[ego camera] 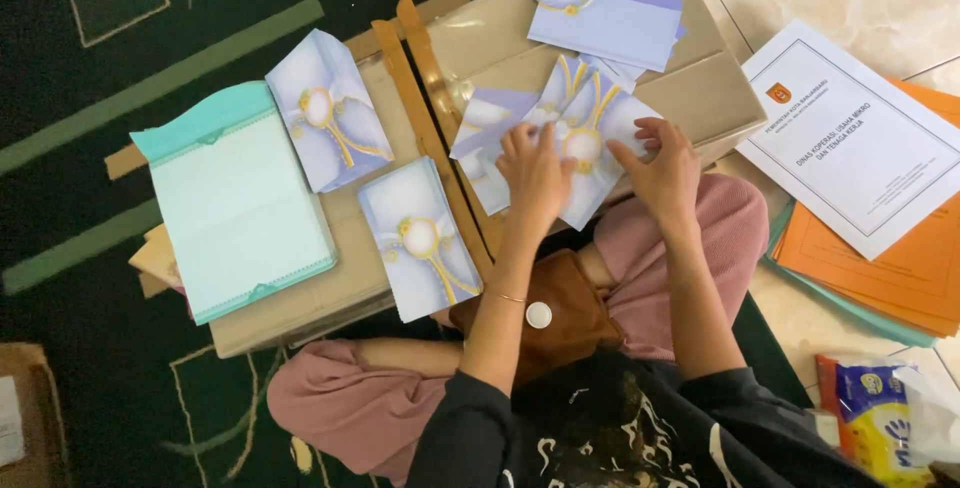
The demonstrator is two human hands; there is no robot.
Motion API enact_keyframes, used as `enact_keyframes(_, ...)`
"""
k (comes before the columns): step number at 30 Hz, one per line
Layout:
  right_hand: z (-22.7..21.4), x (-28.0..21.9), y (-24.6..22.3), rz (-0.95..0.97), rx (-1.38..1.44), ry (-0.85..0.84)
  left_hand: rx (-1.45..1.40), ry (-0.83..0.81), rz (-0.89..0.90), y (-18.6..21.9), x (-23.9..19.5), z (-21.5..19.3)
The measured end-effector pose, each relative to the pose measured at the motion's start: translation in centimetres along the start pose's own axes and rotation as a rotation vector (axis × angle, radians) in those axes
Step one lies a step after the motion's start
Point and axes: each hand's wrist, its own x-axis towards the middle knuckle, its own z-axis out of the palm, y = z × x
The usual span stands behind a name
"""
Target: Counting and stacking paper invitations into organized piles on a low table or the floor.
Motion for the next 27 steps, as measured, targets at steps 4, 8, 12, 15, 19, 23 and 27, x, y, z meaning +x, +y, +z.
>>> enact_keyframes(4,-1.0,-1.2,-1.9,-0.021,-0.021,-0.019,0.032,0.067,-0.026,3.7,-1.2,-0.8)
enact_keyframes(8,-1.4,-1.7,-2.6,0.041,0.038,-0.029,0.137,0.104,-0.114,4.0,0.0,-1.2)
enact_keyframes(12,-1.3,-1.8,-2.6,0.068,0.069,-0.021,0.074,0.007,-0.165,1.8,1.8,0.7)
enact_keyframes(15,-1.2,-1.9,-2.7,0.093,0.059,-0.031,0.161,0.029,-0.18,-0.2,3.0,4.2)
enact_keyframes(19,-0.6,-1.7,-1.6,0.08,0.055,-0.029,0.11,0.038,-0.195,1.0,3.3,3.6)
enact_keyframes(23,-0.4,-1.6,-1.1,0.052,0.068,-0.01,0.032,-0.004,-0.262,1.6,3.8,2.6)
enact_keyframes(27,-0.2,-1.6,-0.8,0.009,0.064,0.019,-0.066,-0.018,-0.261,-1.2,5.7,4.1)
